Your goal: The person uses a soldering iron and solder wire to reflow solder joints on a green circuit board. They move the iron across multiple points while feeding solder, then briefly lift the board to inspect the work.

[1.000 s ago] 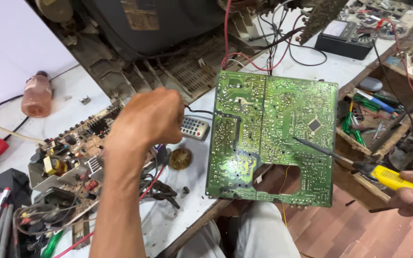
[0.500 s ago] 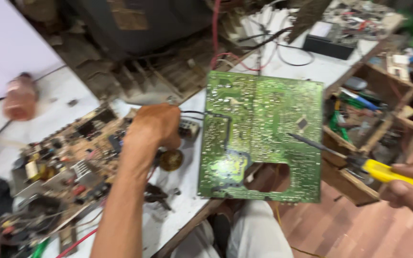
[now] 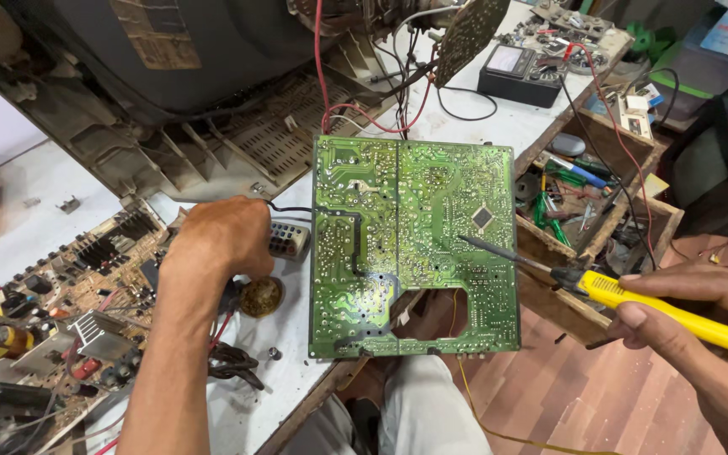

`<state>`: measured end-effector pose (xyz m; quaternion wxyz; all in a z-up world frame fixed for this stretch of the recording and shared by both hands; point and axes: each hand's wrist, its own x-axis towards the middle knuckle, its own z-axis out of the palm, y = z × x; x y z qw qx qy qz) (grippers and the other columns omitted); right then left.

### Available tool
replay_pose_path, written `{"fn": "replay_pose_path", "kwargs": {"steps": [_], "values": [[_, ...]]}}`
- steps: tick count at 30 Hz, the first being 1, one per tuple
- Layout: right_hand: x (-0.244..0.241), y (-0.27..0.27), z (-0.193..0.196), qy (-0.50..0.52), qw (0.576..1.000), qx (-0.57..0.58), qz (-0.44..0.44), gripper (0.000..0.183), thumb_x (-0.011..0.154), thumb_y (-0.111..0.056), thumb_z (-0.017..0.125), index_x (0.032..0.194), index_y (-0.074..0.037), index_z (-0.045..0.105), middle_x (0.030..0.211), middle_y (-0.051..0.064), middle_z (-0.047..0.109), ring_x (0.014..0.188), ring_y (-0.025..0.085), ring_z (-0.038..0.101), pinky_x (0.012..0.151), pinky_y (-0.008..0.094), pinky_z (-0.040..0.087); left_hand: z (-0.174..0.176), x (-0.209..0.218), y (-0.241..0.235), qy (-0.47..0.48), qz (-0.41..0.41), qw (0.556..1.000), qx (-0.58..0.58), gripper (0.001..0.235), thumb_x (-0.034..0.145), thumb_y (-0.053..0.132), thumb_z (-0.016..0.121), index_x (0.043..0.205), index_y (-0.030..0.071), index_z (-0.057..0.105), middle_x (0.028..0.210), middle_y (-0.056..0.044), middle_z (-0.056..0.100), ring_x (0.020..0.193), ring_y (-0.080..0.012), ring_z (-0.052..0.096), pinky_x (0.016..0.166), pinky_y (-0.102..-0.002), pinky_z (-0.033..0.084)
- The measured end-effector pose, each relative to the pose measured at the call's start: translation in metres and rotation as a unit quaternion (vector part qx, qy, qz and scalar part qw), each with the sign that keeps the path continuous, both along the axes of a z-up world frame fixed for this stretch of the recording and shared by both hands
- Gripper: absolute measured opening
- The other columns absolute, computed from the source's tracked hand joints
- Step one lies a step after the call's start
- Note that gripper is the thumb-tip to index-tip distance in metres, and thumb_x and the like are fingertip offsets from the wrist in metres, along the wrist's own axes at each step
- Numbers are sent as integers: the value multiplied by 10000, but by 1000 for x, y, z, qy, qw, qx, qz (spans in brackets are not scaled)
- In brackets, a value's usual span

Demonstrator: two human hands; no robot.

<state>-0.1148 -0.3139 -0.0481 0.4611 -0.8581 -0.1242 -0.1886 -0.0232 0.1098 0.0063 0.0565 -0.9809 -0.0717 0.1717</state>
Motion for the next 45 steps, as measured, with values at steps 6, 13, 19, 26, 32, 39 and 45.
{"fn": "replay_pose_path", "kwargs": {"steps": [6,13,19,26,32,39,45], "values": [[-1,-4,-5,24,999,13,-27,250,908,-66,732,1127,54,726,931,173,704,776,223,776,742,320,637,20,-5,8,-52,24,998,25,301,734,170,838,1003,43,793,1103,-188,757,1008,-330,751,937,-413,591],[3,-7,-9,30,999,23,-17,238,913,-57,730,1129,44,732,940,156,709,771,204,776,717,308,642,63,-30,4,-133,53,989,29,165,757,130,797,912,86,833,951,-173,784,861,-334,770,860,-432,607],[0,5,-8,37,998,57,-3,232,901,-29,734,1118,53,749,992,160,729,782,194,759,708,291,617,72,-38,-30,-286,-115,940,-143,102,775,94,751,843,147,804,799,-61,782,674,-203,761,648,-372,618],[4,17,-9,38,998,43,-1,193,888,-30,751,1066,45,751,1020,150,738,779,188,761,691,272,645,59,-3,-69,-312,-267,880,-239,96,689,27,743,710,110,786,671,-80,750,622,-231,737,656,-409,586],[7,31,-24,32,997,59,-39,216,892,-41,760,1091,43,744,994,159,764,753,188,786,683,273,643,43,18,-82,-300,-319,872,-219,184,582,15,747,747,90,781,674,-152,713,630,-310,699,608,-466,549],[6,46,-18,59,995,41,-64,292,847,-26,753,1131,43,743,1025,164,777,743,190,779,672,278,635,29,28,-83,-300,-318,874,-214,168,565,35,760,729,70,767,691,-185,706,673,-356,700,641,-492,539],[5,57,-15,31,997,57,-38,302,863,-26,752,1159,33,744,1021,153,788,749,160,799,650,239,654,25,30,-81,-292,-318,878,-207,171,534,53,773,702,59,741,689,-192,697,687,-373,689,633,-504,528]]}}
